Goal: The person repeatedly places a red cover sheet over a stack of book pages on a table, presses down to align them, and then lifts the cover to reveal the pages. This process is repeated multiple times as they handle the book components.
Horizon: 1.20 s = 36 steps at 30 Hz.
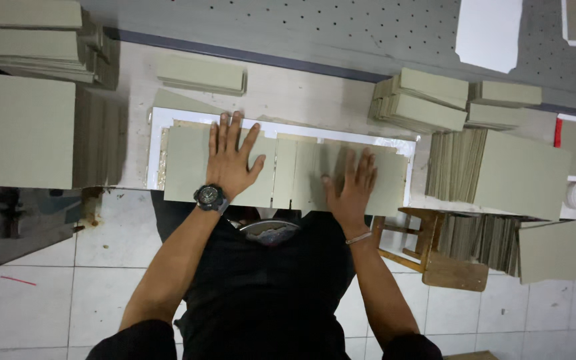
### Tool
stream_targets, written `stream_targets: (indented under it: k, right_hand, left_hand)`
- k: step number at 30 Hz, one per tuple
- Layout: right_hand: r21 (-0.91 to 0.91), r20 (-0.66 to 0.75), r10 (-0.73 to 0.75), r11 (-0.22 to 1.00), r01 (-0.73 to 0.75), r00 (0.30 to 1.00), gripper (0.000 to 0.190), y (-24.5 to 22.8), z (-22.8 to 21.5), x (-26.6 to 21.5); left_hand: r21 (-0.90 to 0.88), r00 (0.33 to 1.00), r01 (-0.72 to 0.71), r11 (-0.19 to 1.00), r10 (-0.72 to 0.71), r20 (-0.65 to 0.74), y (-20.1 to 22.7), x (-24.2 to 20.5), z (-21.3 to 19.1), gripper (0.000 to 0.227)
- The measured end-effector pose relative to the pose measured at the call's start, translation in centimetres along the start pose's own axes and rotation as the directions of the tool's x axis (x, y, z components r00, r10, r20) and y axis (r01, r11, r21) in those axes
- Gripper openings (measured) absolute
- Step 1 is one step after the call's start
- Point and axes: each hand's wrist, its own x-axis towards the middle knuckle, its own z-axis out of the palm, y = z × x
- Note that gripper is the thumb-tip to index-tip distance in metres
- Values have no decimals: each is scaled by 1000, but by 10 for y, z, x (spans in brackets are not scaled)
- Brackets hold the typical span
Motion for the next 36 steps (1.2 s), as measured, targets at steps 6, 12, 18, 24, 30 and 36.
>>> stream_targets:
  k: [6,12,18,24,30,36]
  right_hand:
    - [73,73,-137,989,132,988,70,-43,-10,1]
    - [63,108,-142,989,136,984,64,-72,7,36]
    - [228,80,-194,958,172,978,71,-103,40,93]
    - [270,41,-310,919,288,950,76,-157,71,182]
    - [273,135,-423,885,377,896,78,-231,112,268]
    - [184,265,-519,855,485,813,80,-307,176,337]
  left_hand:
    - [6,1000,-21,1000,21,-9,4,3,-6,70]
    - [20,998,-22,1000,23,-62,3,3,-3,66]
    - [-11,998,29,1000,-30,-49,0,0,-2,64]
    - [-31,995,80,996,-82,-56,-1,2,-3,64]
    - [-89,990,115,989,-121,-67,-4,0,6,64]
    - [-115,992,127,985,-129,-13,-7,1,1,69]
